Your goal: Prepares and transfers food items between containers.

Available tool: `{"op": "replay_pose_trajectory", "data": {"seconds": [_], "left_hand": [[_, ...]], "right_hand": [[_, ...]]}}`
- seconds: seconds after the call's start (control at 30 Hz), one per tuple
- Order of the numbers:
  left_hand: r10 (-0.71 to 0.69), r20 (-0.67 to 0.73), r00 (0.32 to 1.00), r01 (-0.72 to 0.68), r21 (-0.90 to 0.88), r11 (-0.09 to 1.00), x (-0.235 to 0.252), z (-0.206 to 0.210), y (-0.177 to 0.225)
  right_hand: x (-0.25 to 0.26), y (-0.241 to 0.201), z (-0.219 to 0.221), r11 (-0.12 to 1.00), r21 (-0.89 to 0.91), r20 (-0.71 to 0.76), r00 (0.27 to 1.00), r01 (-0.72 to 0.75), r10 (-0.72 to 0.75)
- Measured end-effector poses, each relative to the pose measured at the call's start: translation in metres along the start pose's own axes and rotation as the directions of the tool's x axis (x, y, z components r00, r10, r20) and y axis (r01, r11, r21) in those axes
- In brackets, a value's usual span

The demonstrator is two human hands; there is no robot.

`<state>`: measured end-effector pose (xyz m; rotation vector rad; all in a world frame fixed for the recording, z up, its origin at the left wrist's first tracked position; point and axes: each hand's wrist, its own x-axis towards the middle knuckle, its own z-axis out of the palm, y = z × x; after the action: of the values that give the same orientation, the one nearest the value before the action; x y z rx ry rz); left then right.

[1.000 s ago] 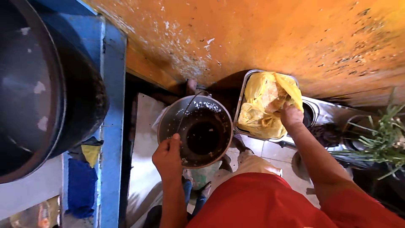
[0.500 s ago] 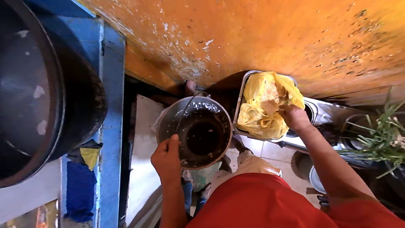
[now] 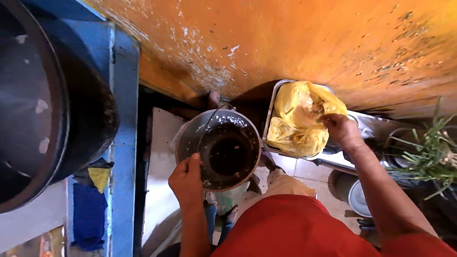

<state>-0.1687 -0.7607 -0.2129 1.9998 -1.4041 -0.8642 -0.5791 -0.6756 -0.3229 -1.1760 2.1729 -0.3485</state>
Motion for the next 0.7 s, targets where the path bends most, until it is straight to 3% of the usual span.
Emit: {"op": "replay_pose_trajectory", "data": {"seconds": [0.1, 0.23, 0.4, 0.47, 0.6, 0.7], "left_hand": [[0.000, 0.003, 1.000, 0.000, 0.033, 0.999, 0.000, -0.002, -0.001], [-0.018, 0.007, 1.000, 0.017, 0.054, 0.998, -0.001, -0.002, 0.003], [-0.069, 0.012, 0.998, 0.068, 0.057, 0.996, -0.002, 0.000, 0.014], [-0.144, 0.072, 0.987, 0.138, 0.079, 0.987, -0.006, -0.006, 0.029], [-0.015, 0.003, 1.000, 0.015, -0.005, 1.000, -0.003, 0.002, 0.007], [-0.025, 0.017, 1.000, 0.024, 0.020, 1.000, -0.004, 0.001, 0.009]], "right_hand": [[-0.007, 0.007, 0.000, 1.000, 0.014, 0.057, 0.998, 0.009, -0.009], [-0.016, 0.015, -0.008, 0.988, 0.150, 0.011, 0.999, 0.046, -0.048], [-0.011, 0.022, 0.006, 0.997, -0.071, 0.189, 0.982, -0.010, 0.024], [-0.015, 0.007, 0.009, 0.988, -0.156, 0.156, 0.987, -0.008, 0.033], [-0.009, -0.032, 0.016, 0.974, -0.213, 0.071, 0.995, 0.080, -0.066], [0.013, -0.034, 0.043, 0.958, -0.279, 0.256, 0.967, 0.072, 0.002]]}}
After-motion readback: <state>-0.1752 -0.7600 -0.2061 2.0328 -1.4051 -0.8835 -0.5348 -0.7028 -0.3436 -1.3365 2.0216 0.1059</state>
